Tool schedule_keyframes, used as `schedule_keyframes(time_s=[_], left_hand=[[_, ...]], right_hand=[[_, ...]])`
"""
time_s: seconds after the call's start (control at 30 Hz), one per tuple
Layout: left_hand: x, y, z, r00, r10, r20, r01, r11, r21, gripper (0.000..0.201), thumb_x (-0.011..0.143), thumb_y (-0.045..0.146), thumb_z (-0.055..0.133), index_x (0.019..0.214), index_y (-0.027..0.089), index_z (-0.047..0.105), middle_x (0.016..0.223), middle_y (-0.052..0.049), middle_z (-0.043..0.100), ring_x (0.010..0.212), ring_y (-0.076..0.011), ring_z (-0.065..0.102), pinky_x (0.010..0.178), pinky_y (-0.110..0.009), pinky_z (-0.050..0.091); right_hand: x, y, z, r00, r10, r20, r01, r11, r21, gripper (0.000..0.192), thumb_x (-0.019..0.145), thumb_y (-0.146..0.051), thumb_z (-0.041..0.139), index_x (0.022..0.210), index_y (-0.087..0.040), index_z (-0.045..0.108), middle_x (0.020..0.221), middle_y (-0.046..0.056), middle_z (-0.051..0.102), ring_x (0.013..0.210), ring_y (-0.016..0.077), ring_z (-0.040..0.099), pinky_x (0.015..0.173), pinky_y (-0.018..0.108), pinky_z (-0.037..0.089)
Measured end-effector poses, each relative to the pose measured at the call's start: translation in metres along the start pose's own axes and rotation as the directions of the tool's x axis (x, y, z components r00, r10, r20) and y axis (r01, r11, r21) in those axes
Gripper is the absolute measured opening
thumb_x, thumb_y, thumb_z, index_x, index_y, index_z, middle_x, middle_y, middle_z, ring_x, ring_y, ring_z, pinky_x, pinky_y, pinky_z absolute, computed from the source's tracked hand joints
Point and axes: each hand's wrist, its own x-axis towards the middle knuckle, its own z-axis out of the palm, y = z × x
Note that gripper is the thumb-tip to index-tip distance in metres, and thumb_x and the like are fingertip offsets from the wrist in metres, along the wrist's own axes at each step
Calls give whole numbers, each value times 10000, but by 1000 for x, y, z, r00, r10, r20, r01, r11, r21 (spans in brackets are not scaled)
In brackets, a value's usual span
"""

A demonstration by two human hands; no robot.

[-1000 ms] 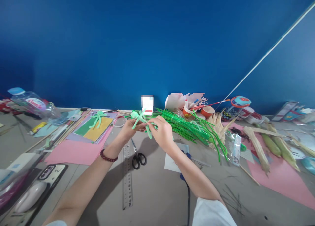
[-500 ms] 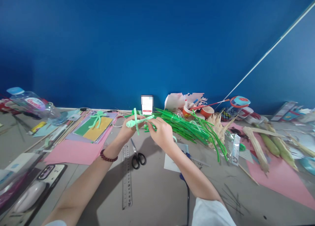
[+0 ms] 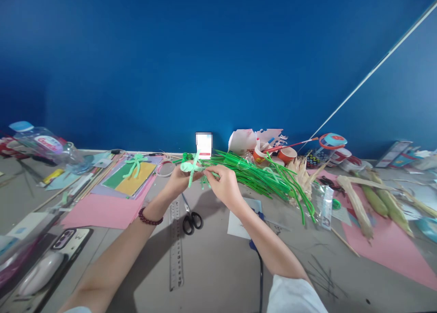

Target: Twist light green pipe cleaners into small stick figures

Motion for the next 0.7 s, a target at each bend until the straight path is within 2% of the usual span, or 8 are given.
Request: schedule_keyframes(time_s=[0.13, 0.23, 0.4, 0.57, 0.7], left_hand=[[-1, -3, -5, 997, 68, 40, -73, 985, 159, 291, 610, 321, 787, 777, 145, 627, 733, -13, 600, 669, -127, 556, 613, -239, 457], [-2, -4, -7, 994, 88, 69, -99, 978, 181, 296, 639, 337, 769, 819, 151, 624, 752, -23, 607, 697, -143, 581, 637, -249, 482], [-3, 0, -5, 990, 121, 78, -136, 965, 226, 278, 659, 347, 755, 798, 147, 621, 746, -32, 611, 680, -145, 582, 611, -246, 492], [-5, 6, -6, 964, 262, 39, -261, 914, 312, 351, 711, 334, 716, 1024, 192, 643, 938, -86, 637, 819, -183, 609, 676, -277, 508], [-6, 12, -7, 918, 354, 179, -396, 834, 384, 248, 744, 319, 688, 969, 214, 695, 1058, -109, 631, 962, -211, 595, 769, -310, 501]], right_hand=[[0, 2, 2, 992, 118, 43, -124, 973, 194, 210, 810, -308, 560, 842, -189, 730, 872, 55, 728, 827, 212, 666, 731, 309, 508], [1, -1, 1, 980, 179, 86, -196, 946, 260, 211, 798, -322, 576, 845, -187, 731, 880, 50, 731, 866, 223, 666, 775, 327, 506], [0, -7, -3, 978, 196, 78, -209, 945, 252, 197, 765, -329, 609, 830, -189, 732, 867, 49, 728, 805, 213, 663, 721, 313, 511], [1, -9, -7, 979, 175, 105, -193, 959, 206, 202, 785, -319, 590, 827, -184, 733, 849, 47, 727, 798, 206, 654, 714, 296, 490], [1, -9, -9, 978, 159, 135, -187, 955, 229, 187, 788, -285, 577, 798, -188, 737, 825, 31, 730, 808, 198, 655, 742, 290, 479]])
